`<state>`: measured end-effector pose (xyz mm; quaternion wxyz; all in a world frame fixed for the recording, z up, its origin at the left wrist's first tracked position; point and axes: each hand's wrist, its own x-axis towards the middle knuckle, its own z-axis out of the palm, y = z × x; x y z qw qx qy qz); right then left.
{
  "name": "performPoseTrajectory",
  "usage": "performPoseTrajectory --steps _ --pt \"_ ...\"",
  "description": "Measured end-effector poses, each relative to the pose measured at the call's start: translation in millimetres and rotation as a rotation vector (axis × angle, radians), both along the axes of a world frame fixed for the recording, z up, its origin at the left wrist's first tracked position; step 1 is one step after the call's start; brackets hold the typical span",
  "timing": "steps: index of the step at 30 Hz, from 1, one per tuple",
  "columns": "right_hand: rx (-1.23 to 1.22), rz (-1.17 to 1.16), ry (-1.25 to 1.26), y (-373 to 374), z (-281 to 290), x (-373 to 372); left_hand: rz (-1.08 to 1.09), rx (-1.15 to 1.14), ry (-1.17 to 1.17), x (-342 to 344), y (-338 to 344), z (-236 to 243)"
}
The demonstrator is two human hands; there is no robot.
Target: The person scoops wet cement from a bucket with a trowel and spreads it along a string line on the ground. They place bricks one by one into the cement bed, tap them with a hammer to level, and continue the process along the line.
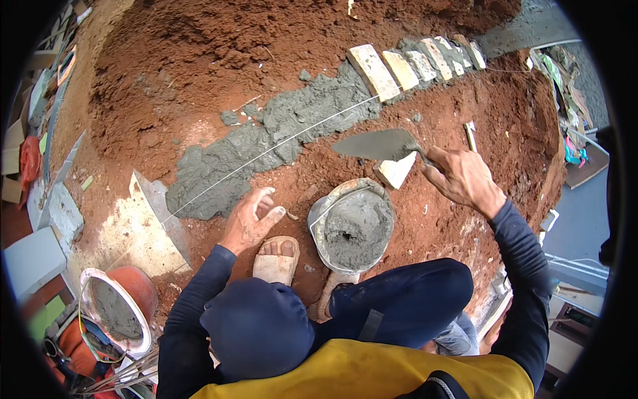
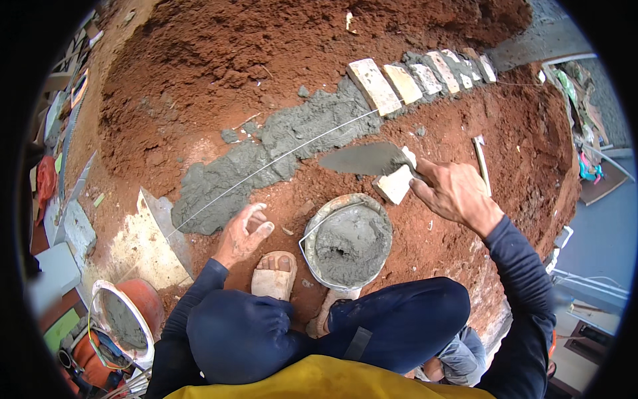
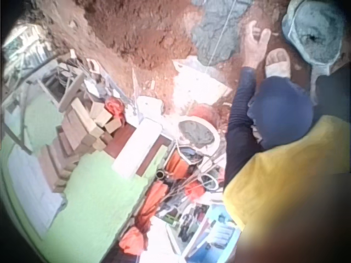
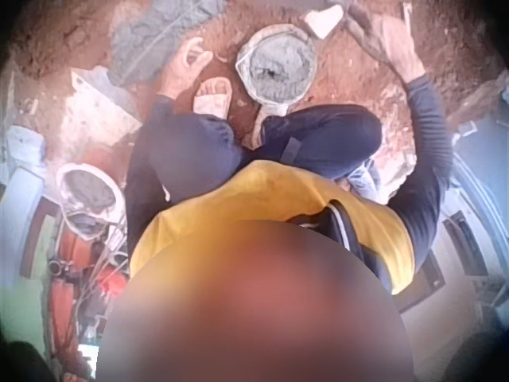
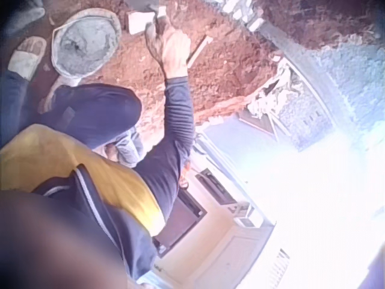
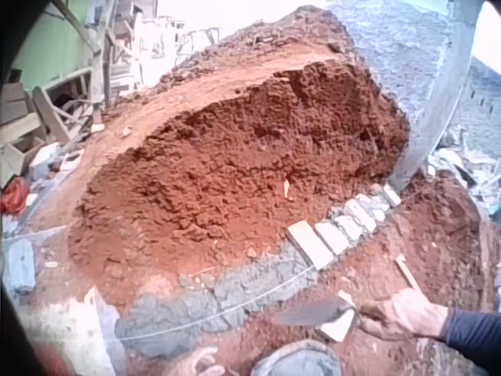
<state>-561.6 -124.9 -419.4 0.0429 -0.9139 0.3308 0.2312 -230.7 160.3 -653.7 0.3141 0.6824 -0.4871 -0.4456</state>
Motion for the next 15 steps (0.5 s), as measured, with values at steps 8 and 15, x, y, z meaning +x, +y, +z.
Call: performPoseTrajectory --steps 8,15 --pt "0.375 -0.322 0.246 93 -95 -75 -0.170 0.217 0.632 -88 -28 2" --pt "0.620 -0.482 -0.154 156 -160 -100 -0.120 0.246 0.648 -92 -26 10"
